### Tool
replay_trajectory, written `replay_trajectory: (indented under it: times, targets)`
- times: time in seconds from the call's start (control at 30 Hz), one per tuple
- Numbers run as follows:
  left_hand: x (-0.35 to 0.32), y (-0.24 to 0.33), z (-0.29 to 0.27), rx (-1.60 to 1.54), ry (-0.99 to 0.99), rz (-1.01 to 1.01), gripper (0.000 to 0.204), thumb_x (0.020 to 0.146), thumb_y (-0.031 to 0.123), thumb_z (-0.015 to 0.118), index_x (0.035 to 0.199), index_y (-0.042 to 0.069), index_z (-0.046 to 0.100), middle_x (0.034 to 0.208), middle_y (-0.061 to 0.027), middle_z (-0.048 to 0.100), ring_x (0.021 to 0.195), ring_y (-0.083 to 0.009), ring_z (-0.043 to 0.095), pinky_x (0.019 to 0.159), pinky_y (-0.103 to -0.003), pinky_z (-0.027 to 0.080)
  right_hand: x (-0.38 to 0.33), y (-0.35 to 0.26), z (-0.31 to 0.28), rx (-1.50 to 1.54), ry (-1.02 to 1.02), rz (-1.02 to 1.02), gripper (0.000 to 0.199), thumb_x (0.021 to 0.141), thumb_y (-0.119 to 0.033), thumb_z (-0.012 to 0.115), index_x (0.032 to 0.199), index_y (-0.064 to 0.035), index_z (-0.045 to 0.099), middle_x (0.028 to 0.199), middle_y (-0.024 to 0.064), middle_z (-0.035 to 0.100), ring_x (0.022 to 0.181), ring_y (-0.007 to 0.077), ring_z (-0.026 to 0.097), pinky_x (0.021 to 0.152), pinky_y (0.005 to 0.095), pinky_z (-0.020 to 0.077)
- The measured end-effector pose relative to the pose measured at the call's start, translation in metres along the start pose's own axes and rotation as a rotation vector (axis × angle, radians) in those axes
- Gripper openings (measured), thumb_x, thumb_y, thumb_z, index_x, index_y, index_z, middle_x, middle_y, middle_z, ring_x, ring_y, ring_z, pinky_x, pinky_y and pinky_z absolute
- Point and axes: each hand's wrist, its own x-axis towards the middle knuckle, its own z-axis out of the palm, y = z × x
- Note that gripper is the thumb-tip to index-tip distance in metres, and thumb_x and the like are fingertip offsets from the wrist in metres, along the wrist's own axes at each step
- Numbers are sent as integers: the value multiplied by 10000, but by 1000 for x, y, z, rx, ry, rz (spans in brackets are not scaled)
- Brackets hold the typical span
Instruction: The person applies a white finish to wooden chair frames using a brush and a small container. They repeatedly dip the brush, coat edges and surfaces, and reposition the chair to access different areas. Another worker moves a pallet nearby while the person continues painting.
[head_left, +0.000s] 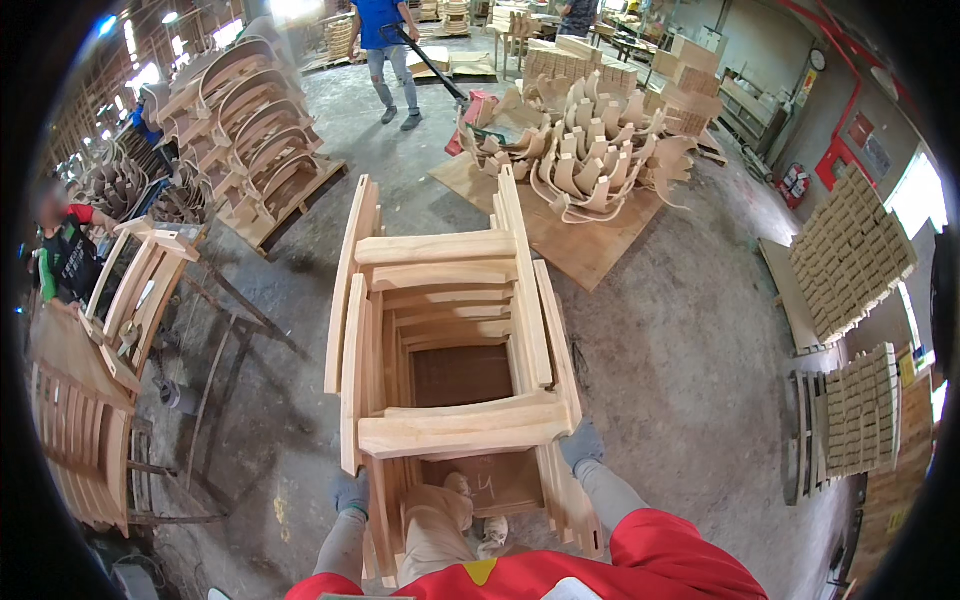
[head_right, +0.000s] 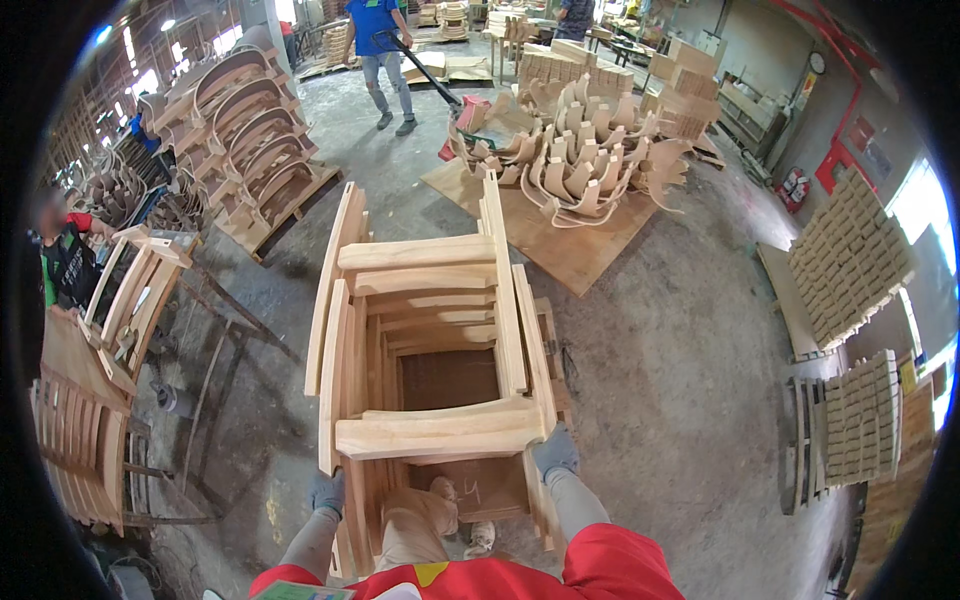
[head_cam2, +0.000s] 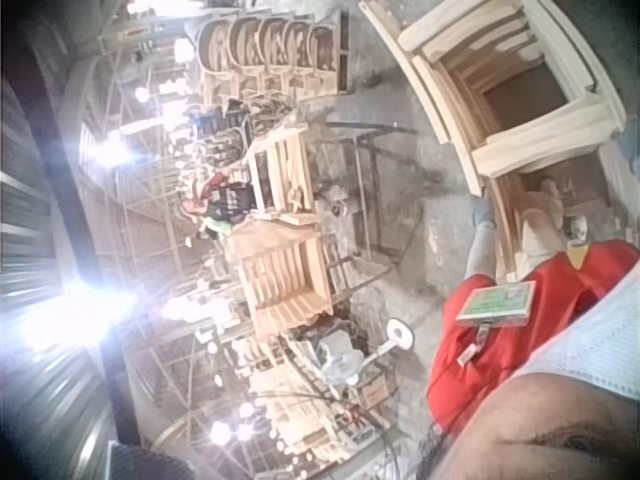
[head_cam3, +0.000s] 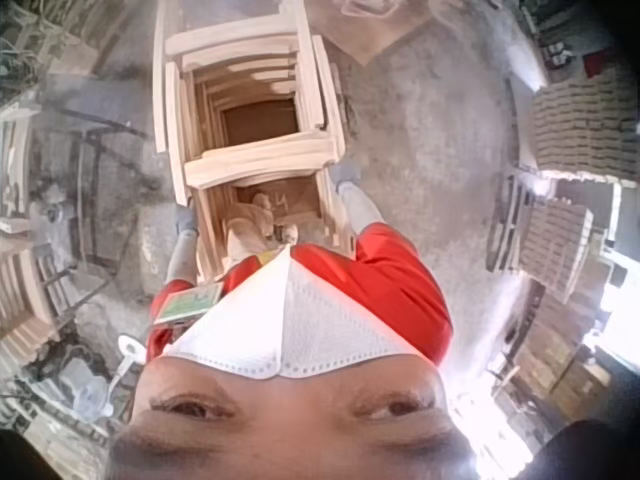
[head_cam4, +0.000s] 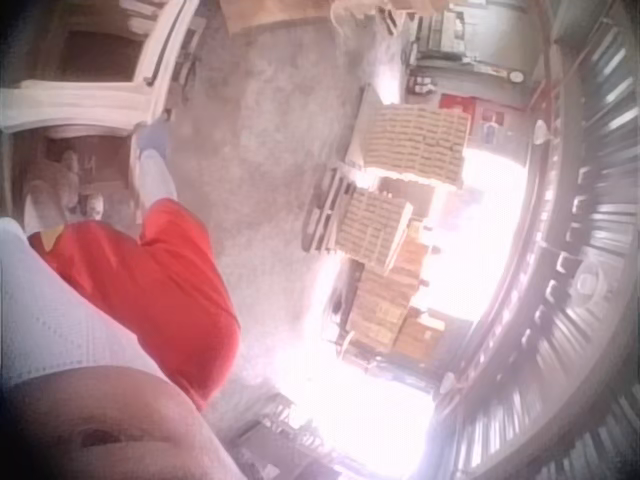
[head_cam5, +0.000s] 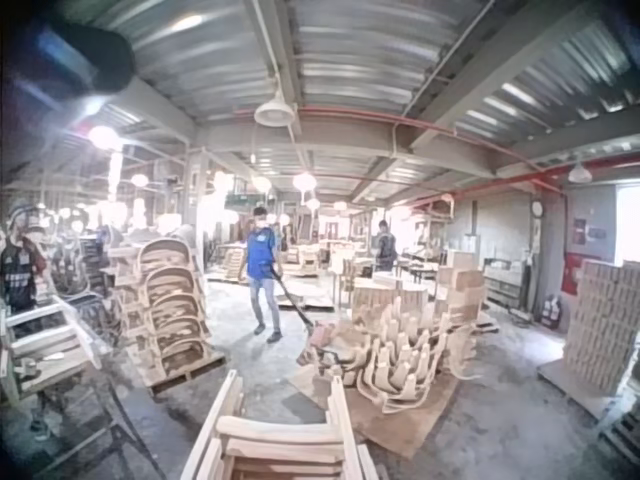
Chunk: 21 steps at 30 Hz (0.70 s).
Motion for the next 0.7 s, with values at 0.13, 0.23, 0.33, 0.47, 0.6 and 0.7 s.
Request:
replay_trajectory:
  times: [0.13,0.23,0.33,0.47,0.6,0.7]
  targets:
    - [4,-5,-3,-104,-92,-5,465,761,408,586,921,-28,605,882,-257,622,840,-389,614,718,-433,488,0,-3,-1,13,-28,13,540,685,-338,699,1035,5,472,947,256,596,891,401,590,756,449,479]
    - [5,-5,-2,-16,-92,-15,477,760,423,587,920,-26,604,882,-255,622,841,-381,615,716,-435,486,-1,-4,-1,20,-7,11,543,677,-329,706,1036,6,474,955,256,595,898,405,588,764,448,477]
    - [5,-2,1,2,-43,2,500,754,450,587,910,-25,606,878,-259,620,840,-382,615,715,-441,485,0,-3,-3,40,-15,15,551,669,-326,711,1045,2,477,964,255,594,912,402,585,774,445,475]
    - [9,-10,2,82,-19,-21,523,743,472,594,900,-28,604,873,-273,613,823,-395,613,709,-446,484,-1,-12,-4,36,-37,35,549,667,-316,706,1056,-6,477,987,255,587,931,395,579,781,443,469]
    - [7,-3,-1,67,-59,-48,514,743,464,597,884,-30,608,859,-278,613,802,-400,616,692,-443,489,-1,-8,-5,40,-51,43,540,672,-301,694,1065,-2,474,996,257,584,937,398,575,783,441,466]
    - [3,-1,-6,1,10,12,501,741,454,598,872,-29,618,840,-276,616,798,-398,619,679,-441,494,-3,-4,-1,24,-34,29,532,682,-295,684,1066,5,471,991,260,583,933,401,575,779,440,467]
